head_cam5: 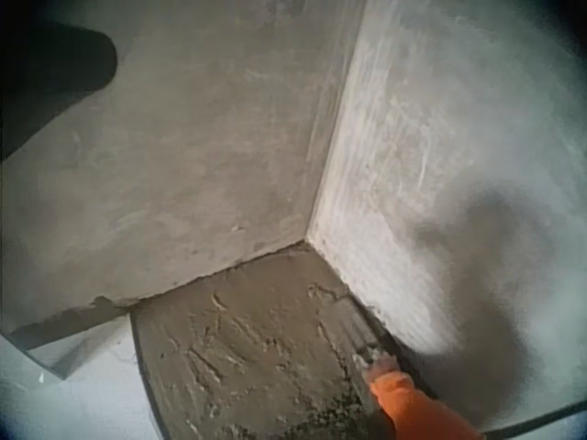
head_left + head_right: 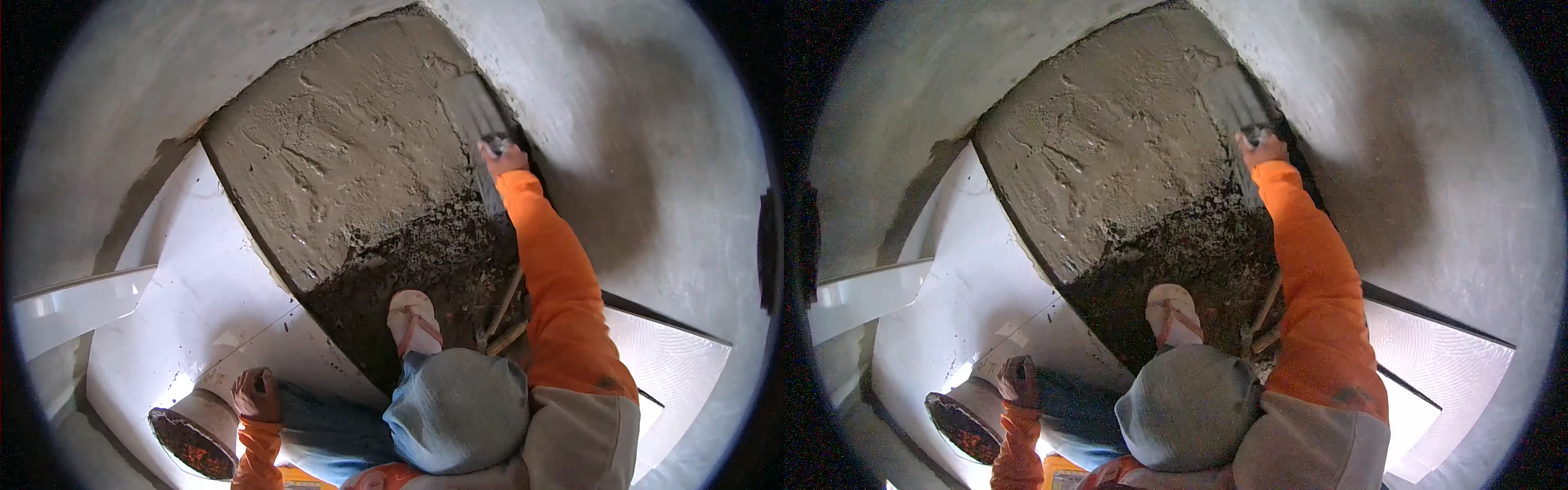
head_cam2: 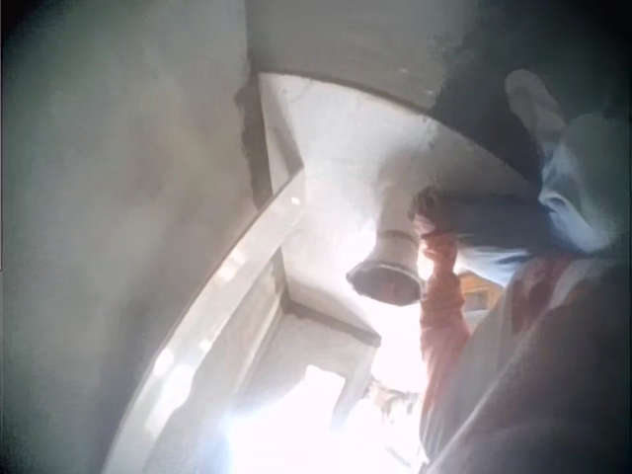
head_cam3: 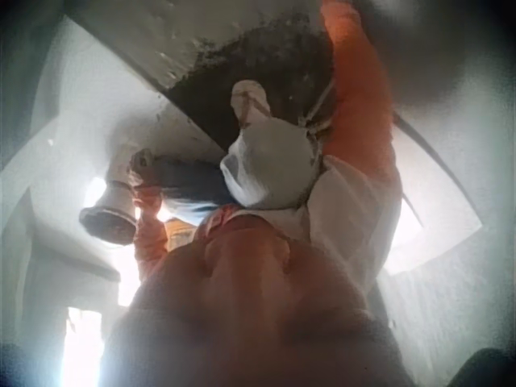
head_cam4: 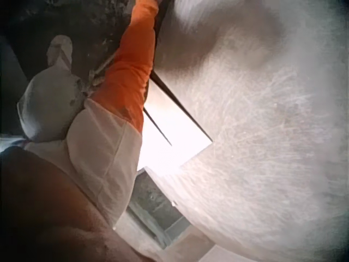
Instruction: The person spreads and levels wet cement on a floor section using a hand trowel and a rectangular float, while touching the edges of the installed floor tiles.
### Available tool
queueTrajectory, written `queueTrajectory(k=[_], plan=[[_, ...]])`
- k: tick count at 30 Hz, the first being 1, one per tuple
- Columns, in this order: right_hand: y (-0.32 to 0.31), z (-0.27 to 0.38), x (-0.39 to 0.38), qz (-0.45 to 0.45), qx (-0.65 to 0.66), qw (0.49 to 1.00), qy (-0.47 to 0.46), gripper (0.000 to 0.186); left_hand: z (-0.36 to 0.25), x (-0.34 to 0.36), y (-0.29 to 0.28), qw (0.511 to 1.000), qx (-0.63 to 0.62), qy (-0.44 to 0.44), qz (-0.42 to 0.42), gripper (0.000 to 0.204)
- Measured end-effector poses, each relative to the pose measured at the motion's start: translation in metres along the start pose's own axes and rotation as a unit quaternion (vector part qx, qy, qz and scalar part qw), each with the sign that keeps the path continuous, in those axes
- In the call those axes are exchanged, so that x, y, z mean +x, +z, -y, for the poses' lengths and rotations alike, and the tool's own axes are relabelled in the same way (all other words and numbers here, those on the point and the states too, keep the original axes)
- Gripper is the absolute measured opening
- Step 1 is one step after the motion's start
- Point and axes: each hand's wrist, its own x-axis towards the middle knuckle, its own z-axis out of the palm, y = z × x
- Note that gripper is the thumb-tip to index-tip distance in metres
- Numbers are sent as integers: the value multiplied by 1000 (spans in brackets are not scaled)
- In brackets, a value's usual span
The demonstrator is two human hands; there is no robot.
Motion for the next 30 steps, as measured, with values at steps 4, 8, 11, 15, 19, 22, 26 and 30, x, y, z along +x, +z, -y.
queueTrajectory(k=[4,8,11,15,19,22,26,30], plan=[[-1,-19,-20,63,38,997,-1,85,1,-1,3,1000,6,-10,-19,10],[3,1,-29,-26,36,996,76,85,3,-2,2,1000,-3,-8,-6,10],[3,-2,-44,29,-3,1000,4,87,4,-1,-1,1000,-1,-10,-9,10],[-6,9,-44,0,86,995,42,89,-2,-1,-2,1000,-7,-19,-10,11],[3,-2,-87,83,41,995,-40,90,7,-3,2,1000,22,-6,1,11],[-6,11,-63,12,90,995,41,87,4,-1,2,1000,6,-9,6,12],[19,25,-120,85,26,991,-100,82,4,-3,-1,1000,7,-24,5,14],[1,56,-95,93,67,993,-20,82,-6,3,-6,1000,-12,-18,12,13]])
